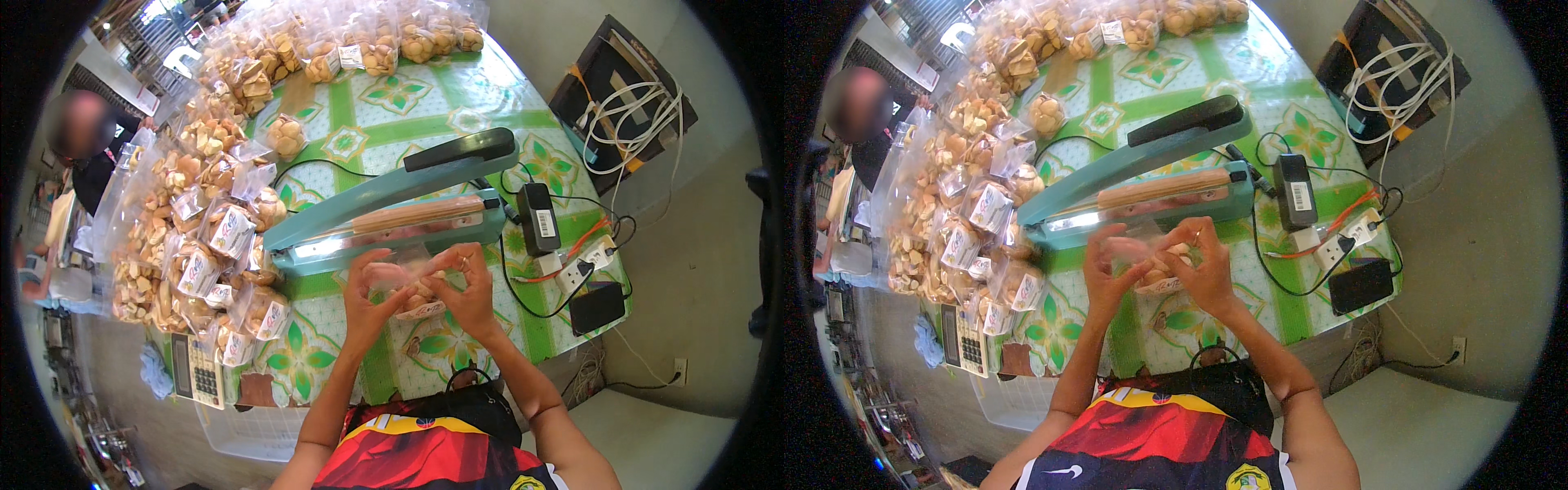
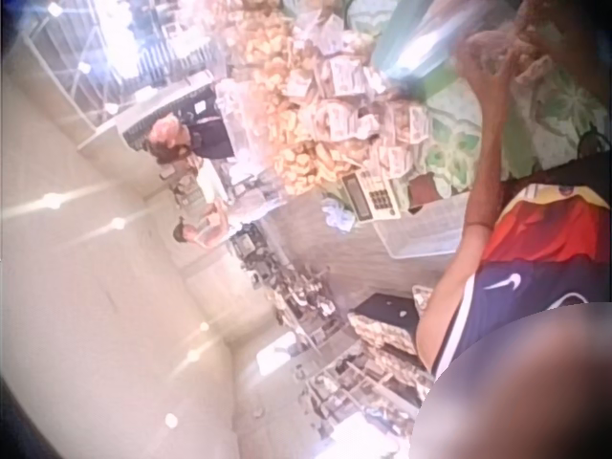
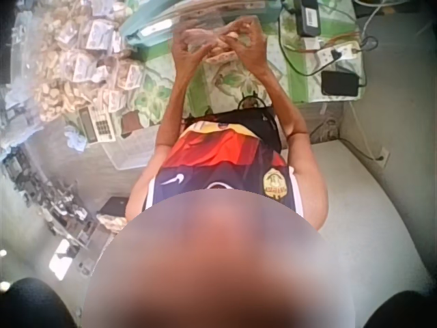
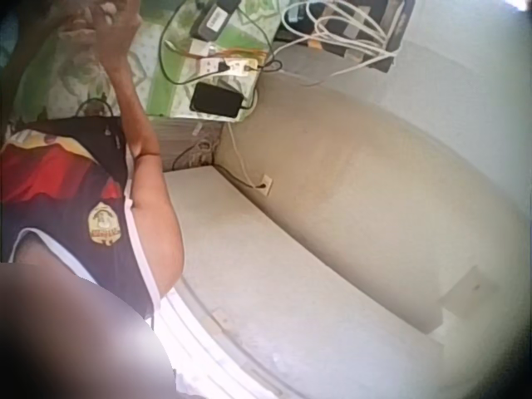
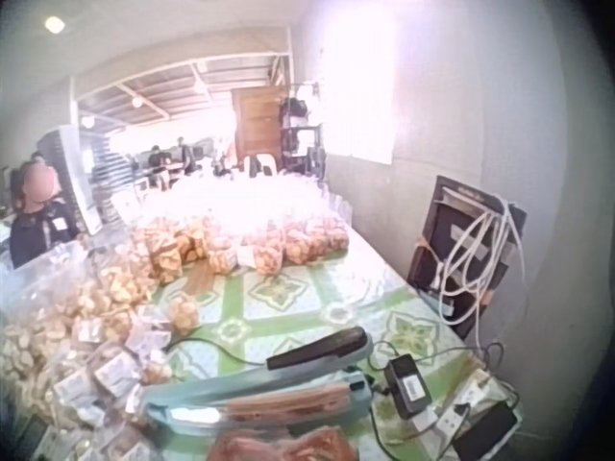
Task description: The person places small bread rolls into clear plastic bags, seals each bag using a handheld heat sealer, and sets the sealed packages aside on the table. The process is repeated continuously with multiple rolls.
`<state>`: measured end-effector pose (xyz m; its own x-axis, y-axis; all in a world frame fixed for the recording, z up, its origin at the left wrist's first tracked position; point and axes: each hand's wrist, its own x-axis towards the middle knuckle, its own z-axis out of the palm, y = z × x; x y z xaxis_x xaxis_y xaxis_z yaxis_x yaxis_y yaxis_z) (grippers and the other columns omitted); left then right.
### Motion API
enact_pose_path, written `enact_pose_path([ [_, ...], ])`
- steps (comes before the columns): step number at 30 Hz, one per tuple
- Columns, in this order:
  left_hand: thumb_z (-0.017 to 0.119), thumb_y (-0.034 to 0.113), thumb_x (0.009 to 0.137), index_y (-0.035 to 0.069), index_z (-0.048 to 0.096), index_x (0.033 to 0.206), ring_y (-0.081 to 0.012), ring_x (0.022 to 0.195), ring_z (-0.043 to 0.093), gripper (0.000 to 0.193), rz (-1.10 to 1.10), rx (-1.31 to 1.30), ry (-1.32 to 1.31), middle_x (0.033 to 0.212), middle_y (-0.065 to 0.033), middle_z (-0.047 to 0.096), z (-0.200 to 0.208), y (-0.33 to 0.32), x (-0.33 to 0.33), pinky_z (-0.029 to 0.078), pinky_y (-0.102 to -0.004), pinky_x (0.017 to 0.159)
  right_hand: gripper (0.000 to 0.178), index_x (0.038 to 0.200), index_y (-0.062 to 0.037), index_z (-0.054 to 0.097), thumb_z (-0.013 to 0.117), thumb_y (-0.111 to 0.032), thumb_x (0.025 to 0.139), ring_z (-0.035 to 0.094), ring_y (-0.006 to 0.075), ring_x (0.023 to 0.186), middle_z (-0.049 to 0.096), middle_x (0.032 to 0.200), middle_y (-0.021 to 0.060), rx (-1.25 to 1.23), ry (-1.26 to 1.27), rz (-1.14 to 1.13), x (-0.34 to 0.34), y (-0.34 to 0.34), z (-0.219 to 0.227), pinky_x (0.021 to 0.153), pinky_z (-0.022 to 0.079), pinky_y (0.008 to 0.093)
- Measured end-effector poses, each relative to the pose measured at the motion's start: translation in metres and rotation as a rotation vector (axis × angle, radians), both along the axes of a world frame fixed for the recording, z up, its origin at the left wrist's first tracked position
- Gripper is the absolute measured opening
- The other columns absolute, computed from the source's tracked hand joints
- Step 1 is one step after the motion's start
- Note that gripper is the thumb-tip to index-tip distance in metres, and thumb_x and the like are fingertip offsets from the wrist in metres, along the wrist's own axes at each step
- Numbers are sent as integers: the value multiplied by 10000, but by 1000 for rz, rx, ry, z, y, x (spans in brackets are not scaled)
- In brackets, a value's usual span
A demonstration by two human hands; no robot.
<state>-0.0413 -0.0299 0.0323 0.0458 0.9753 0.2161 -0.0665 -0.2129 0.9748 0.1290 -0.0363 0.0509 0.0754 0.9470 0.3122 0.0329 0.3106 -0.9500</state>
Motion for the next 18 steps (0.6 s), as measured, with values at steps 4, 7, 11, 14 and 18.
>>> enact_pose_path([
  [4,781,-44,711,30,537,1157,-149,919,642,515,-18,-67,6,962,-60,654,0,1,4,496,-269,820,294,1016,-27,606,697,38,745,629,213,935,639,943,82,143,-301,37,10,2,8,890,468,343],
  [7,759,-40,731,26,554,1150,-132,931,644,471,-7,-39,-17,1001,-56,659,-2,-1,7,490,-274,850,210,923,-33,639,675,15,722,620,277,939,652,936,87,222,-480,65,18,6,6,959,428,406],
  [11,735,-56,744,34,573,1127,-106,923,642,426,22,40,20,1023,-50,653,-1,-2,6,502,-255,815,142,888,-59,637,623,-9,755,598,290,890,647,892,85,284,-581,41,19,9,-2,954,394,434],
  [14,732,-55,752,39,578,1116,-109,906,644,406,41,-48,-7,1019,-45,650,-1,-2,1,507,-257,808,138,883,-61,636,619,-15,754,591,293,880,637,873,93,325,-609,-25,16,11,-3,947,397,438],
  [18,727,-49,763,36,591,1075,-114,896,648,350,69,-28,-55,1004,-42,654,-5,-4,1,509,-255,806,114,882,-69,644,633,-53,769,594,282,874,654,899,88,311,-625,16,15,13,4,952,393,426],
])
